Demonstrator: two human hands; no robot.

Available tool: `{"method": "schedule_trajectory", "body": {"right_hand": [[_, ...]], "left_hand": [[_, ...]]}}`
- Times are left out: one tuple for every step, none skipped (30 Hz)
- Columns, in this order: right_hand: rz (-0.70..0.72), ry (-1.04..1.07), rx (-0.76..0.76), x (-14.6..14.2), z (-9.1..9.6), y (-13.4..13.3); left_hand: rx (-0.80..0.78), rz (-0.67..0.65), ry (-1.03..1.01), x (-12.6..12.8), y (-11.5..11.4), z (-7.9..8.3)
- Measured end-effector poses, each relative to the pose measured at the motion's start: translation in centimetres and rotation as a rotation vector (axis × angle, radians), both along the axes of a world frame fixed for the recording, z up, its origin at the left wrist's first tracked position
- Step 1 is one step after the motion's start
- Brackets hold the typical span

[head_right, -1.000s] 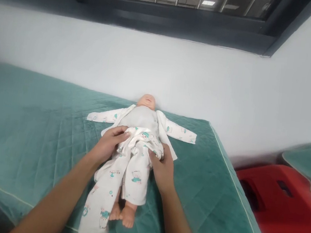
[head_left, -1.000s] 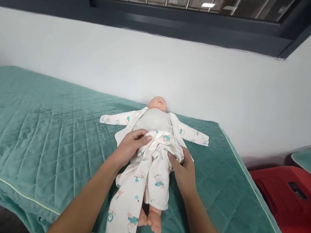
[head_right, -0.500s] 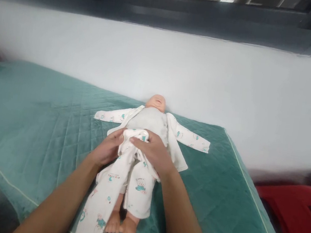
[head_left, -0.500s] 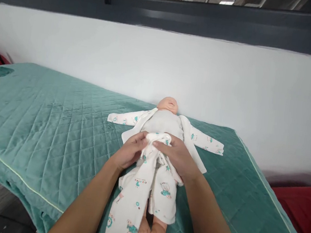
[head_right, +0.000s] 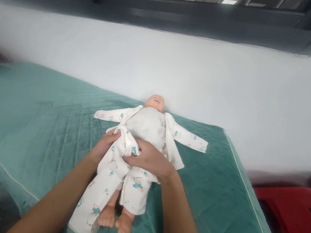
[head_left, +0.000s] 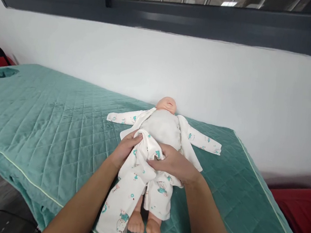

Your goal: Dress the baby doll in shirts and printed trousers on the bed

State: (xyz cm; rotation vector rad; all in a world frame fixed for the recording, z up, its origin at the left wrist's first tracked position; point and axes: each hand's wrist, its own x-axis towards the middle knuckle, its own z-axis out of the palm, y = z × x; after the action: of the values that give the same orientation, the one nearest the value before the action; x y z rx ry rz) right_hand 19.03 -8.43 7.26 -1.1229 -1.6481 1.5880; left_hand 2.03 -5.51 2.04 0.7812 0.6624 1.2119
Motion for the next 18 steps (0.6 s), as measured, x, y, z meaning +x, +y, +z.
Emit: {"method": "schedule_trajectory", "body": {"right_hand": [[0.009,-0.011,-0.018,0.0,-0.1,0.0],[-0.003,0.008,-0.047,0.0,-0.3,0.1],[-0.037,0.061,-0.083,0.1,-0.5,0.2],[-0.092,0.136,-0.119,0.1,-0.6,0.4],[-0.162,0.220,-0.145,0.2,-0.8,0.6],[-0.237,0.297,-0.162,0.2,-0.9,0.8],[-0.301,0.356,-0.170,0.2,-1.1,0.9],[-0.342,0.395,-0.171,0.2,-1.2,1.1],[-0.361,0.412,-0.168,0.1,-1.3,1.2],[-0.365,0.412,-0.161,0.1,-1.3,1.2],[-0.359,0.402,-0.149,0.0,-1.4,1.1],[-0.346,0.383,-0.133,-0.1,-1.4,1.0],[-0.328,0.354,-0.111,-0.2,-1.3,0.9],[-0.297,0.315,-0.084,-0.3,-1.2,0.8],[-0.239,0.261,-0.059,-0.3,-1.0,0.6],[-0.151,0.194,-0.036,-0.3,-0.8,0.5],[-0.046,0.119,-0.020,-0.3,-0.5,0.4],[0.059,0.037,-0.009,-0.2,-0.3,0.4]], "left_hand": [[-0.008,0.008,0.015,0.0,0.1,0.0],[-0.009,0.008,0.032,-0.1,0.1,0.0],[-0.003,-0.002,0.051,-0.2,0.1,0.1],[0.015,-0.026,0.070,-0.4,0.0,0.2],[0.047,-0.065,0.086,-0.6,0.0,0.3],[0.089,-0.122,0.101,-0.8,-0.1,0.4],[0.131,-0.189,0.120,-1.0,-0.2,0.5],[0.162,-0.260,0.148,-1.3,-0.3,0.6],[0.177,-0.323,0.184,-1.5,-0.4,0.7],[0.171,-0.368,0.220,-1.6,-0.5,0.6],[0.147,-0.384,0.241,-1.7,-0.5,0.6],[0.115,-0.377,0.241,-1.7,-0.6,0.5],[0.084,-0.348,0.217,-1.7,-0.6,0.3],[0.058,-0.305,0.176,-1.6,-0.6,0.1],[0.037,-0.259,0.135,-1.4,-0.6,-0.1],[0.018,-0.214,0.106,-1.3,-0.6,-0.2],[-0.002,-0.173,0.096,-1.1,-0.6,-0.3],[-0.024,-0.138,0.099,-1.0,-0.5,-0.3]]}}
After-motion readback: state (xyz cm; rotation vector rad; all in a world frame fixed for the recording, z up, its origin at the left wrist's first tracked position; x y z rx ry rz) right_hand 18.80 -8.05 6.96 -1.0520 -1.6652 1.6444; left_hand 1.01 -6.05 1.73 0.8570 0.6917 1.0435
